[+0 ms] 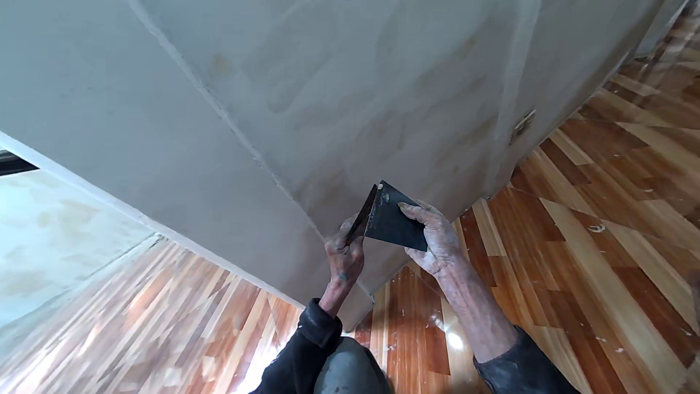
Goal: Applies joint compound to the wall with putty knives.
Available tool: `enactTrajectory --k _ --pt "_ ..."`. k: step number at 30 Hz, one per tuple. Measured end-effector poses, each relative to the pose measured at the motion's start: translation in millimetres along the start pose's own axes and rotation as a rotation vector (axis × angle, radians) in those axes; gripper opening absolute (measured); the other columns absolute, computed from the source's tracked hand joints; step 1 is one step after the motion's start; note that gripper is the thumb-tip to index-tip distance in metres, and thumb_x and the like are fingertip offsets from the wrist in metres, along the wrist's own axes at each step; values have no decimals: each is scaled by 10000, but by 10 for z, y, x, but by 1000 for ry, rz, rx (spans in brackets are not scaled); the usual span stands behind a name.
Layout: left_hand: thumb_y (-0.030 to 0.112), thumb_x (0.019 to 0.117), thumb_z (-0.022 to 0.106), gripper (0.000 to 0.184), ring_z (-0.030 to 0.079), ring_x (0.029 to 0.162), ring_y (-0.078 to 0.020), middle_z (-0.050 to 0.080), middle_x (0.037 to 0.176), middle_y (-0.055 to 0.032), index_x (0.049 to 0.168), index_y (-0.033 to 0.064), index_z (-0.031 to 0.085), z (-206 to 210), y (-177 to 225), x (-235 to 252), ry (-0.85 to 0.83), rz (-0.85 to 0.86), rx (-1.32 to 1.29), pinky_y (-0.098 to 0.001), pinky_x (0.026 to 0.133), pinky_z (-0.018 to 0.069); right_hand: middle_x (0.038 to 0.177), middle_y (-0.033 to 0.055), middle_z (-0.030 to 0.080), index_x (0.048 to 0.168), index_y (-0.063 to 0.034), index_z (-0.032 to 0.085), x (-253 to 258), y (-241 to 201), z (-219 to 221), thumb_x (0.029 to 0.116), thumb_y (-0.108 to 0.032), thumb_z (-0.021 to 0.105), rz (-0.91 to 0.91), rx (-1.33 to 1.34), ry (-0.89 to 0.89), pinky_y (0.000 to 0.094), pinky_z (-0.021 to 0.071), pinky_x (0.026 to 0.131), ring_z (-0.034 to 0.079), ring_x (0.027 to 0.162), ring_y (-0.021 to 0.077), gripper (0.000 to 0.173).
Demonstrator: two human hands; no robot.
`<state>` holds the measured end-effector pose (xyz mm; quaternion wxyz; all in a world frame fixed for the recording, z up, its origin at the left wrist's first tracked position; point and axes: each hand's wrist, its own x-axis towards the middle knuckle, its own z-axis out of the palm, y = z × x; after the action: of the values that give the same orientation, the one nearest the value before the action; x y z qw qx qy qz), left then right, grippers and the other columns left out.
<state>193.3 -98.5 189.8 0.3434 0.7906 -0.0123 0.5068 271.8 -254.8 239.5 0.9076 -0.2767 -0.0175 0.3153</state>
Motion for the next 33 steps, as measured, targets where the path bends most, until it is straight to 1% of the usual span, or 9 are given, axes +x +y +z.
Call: enactTrajectory --k 5,10,13,16,19,25,28,31,33 --pt "44 940 621 124 691 768 -15 728 825 -8 955 -22 725 -45 -88 -64 -85 -253 -5 -218 752 590 956 154 696 1185 -4 593 204 -257 8 1010 -15 542 -163 -63 36 398 631 737 717 821 225 183" --pt "93 962 607 159 710 811 -74 746 890 -18 1037 12 722 -173 -229 -159 -212 -539 -154 -282 781 604 928 86 715 1065 -51 654 457 -622 82 958 -4 637 -509 -237 12 368 625 752 712 824 172 118" --pt "112 973 595 183 724 826 -115 752 913 -51 1056 2 715 -194 -339 -200 -240 -608 -239 -309 794 613 948 21 718 1091 -110 673 623 -871 151 933 -61 704 -700 -469 -7 318 617 761 705 845 122 168" --pt "110 999 569 192 727 822 -132 752 909 -65 1064 -4 709 -184 -357 -202 -287 -689 -297 -319 793 617 1070 1 723 1248 -147 679 733 -1118 254 987 -213 668 -905 -848 -51 264 596 782 698 893 73 269" --pt "86 1005 559 182 726 799 -122 752 887 -61 1051 -5 710 -149 -376 -206 -329 -767 -327 -311 778 617 1135 68 745 1229 -32 713 1034 -1372 524 1003 -97 588 -1168 -1085 -77 223 571 901 701 989 30 266" --pt "79 1001 567 173 730 774 -130 754 865 -72 1022 -8 716 -182 -512 -195 -378 -829 -352 -319 759 623 1198 120 736 1290 -71 711 1436 -1661 1048 1004 -77 540 -1274 -1279 18 349 540 953 701 1078 172 334" --pt "83 994 566 180 729 772 -134 753 865 -69 1027 -9 718 -240 -574 -184 -413 -852 -352 -315 751 623 1359 133 643 1425 -80 598 975 -1616 1397 1057 -41 471 -1002 -1385 124 331 442 1062 600 1240 193 390" --pt "85 991 570 174 728 759 -123 753 857 -62 1018 3 720 -299 -625 -179 -488 -845 -372 -309 739 622 1199 97 741 1297 -101 714 1610 -1795 1225 999 -67 511 -1309 -1332 82 354 526 952 695 1090 166 362" --pt "82 993 570 170 723 758 -110 752 852 -46 1013 11 722 -325 -639 -175 -550 -843 -371 -302 742 620 1197 76 743 1287 -104 719 1730 -1875 1207 995 -65 518 -1330 -1292 32 331 533 956 695 1084 130 356"
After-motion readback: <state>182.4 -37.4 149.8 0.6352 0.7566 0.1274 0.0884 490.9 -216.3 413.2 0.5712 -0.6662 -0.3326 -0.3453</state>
